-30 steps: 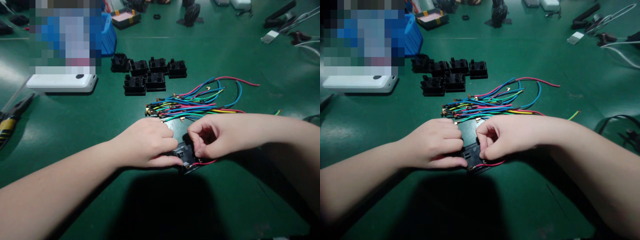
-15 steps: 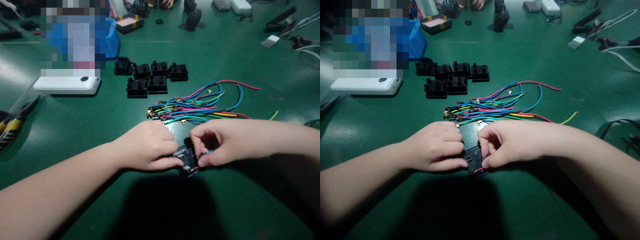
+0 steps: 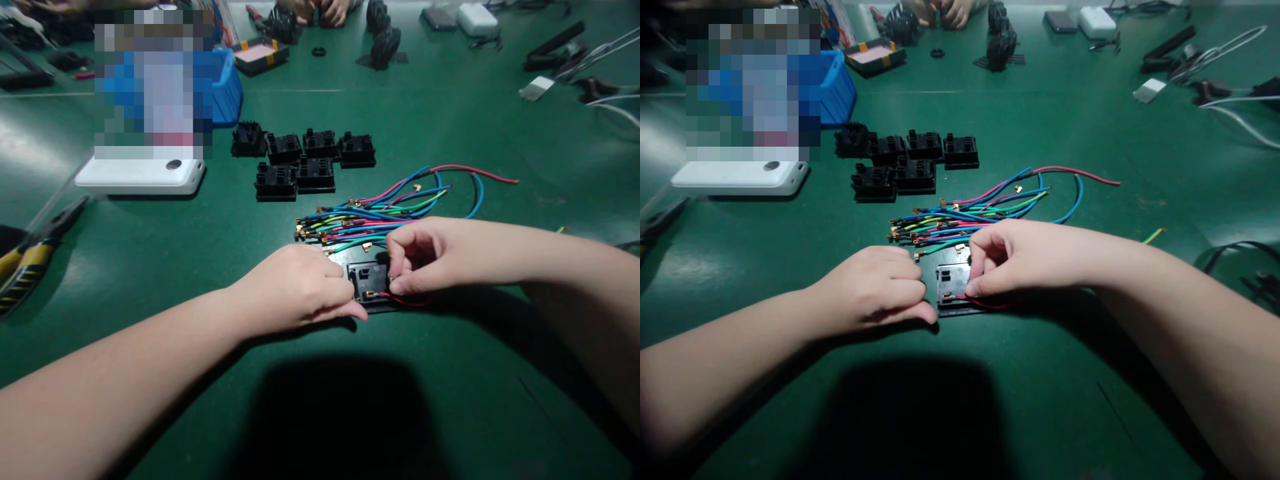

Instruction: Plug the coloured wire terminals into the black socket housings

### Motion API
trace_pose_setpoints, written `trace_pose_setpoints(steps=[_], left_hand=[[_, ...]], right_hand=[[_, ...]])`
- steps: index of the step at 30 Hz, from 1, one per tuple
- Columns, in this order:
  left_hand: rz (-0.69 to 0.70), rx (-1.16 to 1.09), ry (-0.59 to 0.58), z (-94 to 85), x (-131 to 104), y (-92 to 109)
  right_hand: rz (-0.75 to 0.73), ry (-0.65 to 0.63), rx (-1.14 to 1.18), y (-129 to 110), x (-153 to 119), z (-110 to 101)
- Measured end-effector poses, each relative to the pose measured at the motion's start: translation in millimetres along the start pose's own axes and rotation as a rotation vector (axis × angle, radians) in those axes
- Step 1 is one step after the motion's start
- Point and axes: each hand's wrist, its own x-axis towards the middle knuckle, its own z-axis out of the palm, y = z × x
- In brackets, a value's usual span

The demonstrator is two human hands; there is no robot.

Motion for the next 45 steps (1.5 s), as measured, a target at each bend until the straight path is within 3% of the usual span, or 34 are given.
trace_pose_setpoints(steps=[9, 16, 20, 26, 30, 32, 39, 45], left_hand=[[-0.030, 0.004, 0.019, 0.8, 0, 3], [0.011, 0.017, -0.017, -0.4, 0, 5], [-0.004, 0.030, 0.029, -1.7, -1, 5], [-0.196, -0.069, 0.126, -5.4, 1, 7], [-0.536, -0.367, 0.238, -9.2, 6, 17], [-0.636, -0.448, 0.263, -10.8, 8, 22], [-0.611, -0.455, 0.173, -8.0, 8, 23], [-0.714, -0.515, 0.120, -5.0, 9, 24]], right_hand=[[0.002, 0.016, 0.074, -1, 1, -1], [-0.003, 0.117, 0.048, -6, 2, 5], [0.016, 0.085, 0.052, -4, 3, 4], [-0.014, 0.058, 0.065, 1, 4, 2], [-0.091, 0.062, 0.030, 2, 6, 1], [-0.108, 0.116, -0.005, -1, 6, 1], [-0.020, 0.127, 0.071, -9, 3, 1], [-0.048, 0.151, -0.022, -6, 6, 1]])
